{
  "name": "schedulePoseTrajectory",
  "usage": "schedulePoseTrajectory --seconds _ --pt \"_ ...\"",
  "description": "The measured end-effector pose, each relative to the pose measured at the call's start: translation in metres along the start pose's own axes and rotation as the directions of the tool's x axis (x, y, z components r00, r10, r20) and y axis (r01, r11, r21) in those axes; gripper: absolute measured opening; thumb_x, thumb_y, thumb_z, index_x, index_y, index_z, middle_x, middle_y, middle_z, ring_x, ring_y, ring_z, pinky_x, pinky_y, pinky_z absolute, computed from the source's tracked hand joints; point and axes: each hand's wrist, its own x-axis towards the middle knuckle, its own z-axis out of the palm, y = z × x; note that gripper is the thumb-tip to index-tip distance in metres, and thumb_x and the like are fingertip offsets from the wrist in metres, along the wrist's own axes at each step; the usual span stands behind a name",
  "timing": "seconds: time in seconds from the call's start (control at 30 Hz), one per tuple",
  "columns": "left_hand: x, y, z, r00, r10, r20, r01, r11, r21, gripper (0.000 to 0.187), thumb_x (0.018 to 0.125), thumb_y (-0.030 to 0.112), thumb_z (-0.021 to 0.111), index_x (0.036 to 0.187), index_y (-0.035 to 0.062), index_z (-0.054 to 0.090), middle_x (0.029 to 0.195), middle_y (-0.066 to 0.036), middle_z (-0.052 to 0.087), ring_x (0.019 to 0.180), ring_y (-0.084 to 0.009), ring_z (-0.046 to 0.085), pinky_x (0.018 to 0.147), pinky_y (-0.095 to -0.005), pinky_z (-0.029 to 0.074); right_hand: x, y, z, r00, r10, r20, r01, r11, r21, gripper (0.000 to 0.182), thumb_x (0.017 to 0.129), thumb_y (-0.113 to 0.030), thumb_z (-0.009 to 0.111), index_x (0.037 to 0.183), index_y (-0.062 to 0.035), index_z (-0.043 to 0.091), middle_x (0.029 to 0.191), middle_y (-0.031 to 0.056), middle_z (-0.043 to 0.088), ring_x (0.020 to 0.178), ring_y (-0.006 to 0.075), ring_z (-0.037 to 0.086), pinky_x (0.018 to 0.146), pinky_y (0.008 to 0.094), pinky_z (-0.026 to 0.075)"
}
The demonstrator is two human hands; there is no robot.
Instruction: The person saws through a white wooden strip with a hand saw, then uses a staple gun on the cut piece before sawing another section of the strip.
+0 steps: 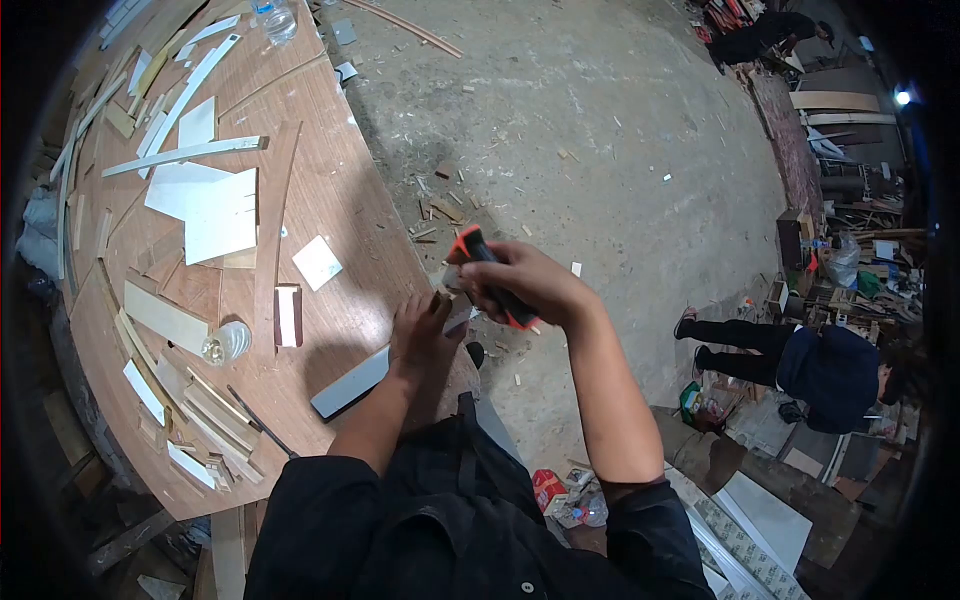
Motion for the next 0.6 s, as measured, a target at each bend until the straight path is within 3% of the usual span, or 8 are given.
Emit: schedulePoseTrajectory --seconds 0.1,0.13,0.3,0.43,0.53,0.6 --pt "0.001 -0.007 0.008 0.999 -0.03 -0.028 0.03 0.999 -0.012 0.046 0.076 0.032 0.077 0.112 0.0087 0.062 0.106 -0.012 0.058 0.099 -0.0348 0.058 0.082 -0.0478 0.048 0.036 -0.013 -0.002 0.998 -0.026 0.057 0.032 0.994 -0.104 0.03 0.092 -0.02 0.068 0.111 0.0025 0.063 0.076 0.0012 0.06 0.06 0.01 0.06 0.052 0.0265 0.05" --pt "0.001 -0.009 0.008 0.999 -0.034 -0.03 0.034 0.999 -0.012 0.046 0.076 0.032 0.077 0.112 0.0087 0.062 0.106 -0.012 0.058 0.099 -0.0348 0.058 0.082 -0.0478 0.048 0.04 -0.018 -0.003 0.997 0.013 0.073 -0.01 1.0 -0.03 0.033 0.09 -0.02 0.068 0.112 0.0039 0.063 0.076 0.0019 0.06 0.062 0.0102 0.061 0.053 0.0259 0.051" --pt "0.004 -0.008 0.001 0.997 -0.075 0.017 0.075 0.997 -0.024 0.053 0.078 0.034 0.077 0.121 0.0085 0.059 0.122 -0.017 0.056 0.109 -0.0384 0.058 0.091 -0.0489 0.049 0.046 -0.018 0.01 0.999 -0.018 0.031 0.02 0.999 -0.05 0.029 0.089 -0.021 0.069 0.104 0.0034 0.063 0.074 0.0006 0.059 0.059 0.0092 0.058 0.052 0.0247 0.049" --pt "0.005 -0.008 -0.001 0.997 -0.071 0.038 0.071 0.997 -0.003 0.054 0.08 0.034 0.076 0.123 0.0078 0.058 0.128 -0.019 0.055 0.109 -0.0396 0.058 0.09 -0.0485 0.05 0.047 -0.018 0.017 0.997 -0.057 0.049 0.061 0.994 -0.087 0.021 0.091 -0.02 0.066 0.097 0.0005 0.063 0.071 -0.0011 0.057 0.057 0.0082 0.056 0.05 0.025 0.047" --pt "0.007 -0.007 -0.002 0.994 -0.093 0.05 0.094 0.995 -0.019 0.053 0.079 0.033 0.075 0.122 0.0068 0.059 0.132 -0.02 0.054 0.108 -0.04 0.058 0.09 -0.0485 0.05 0.052 -0.031 0.003 0.997 0.047 0.069 -0.05 0.998 0.045 0.021 0.092 -0.018 0.065 0.098 0.0017 0.064 0.071 -0.0015 0.057 0.055 0.0064 0.056 0.05 0.0218 0.047" --pt "0.009 -0.007 -0.003 0.992 -0.107 0.069 0.108 0.994 -0.02 0.052 0.079 0.033 0.075 0.12 0.0043 0.059 0.132 -0.021 0.053 0.108 -0.0403 0.058 0.089 -0.0488 0.05 0.053 -0.037 0.001 0.998 0.05 0.037 -0.05 0.999 0.008 0.021 0.092 -0.018 0.065 0.098 0.0024 0.064 0.071 -0.0013 0.057 0.055 0.0064 0.056 0.05 0.0215 0.047"
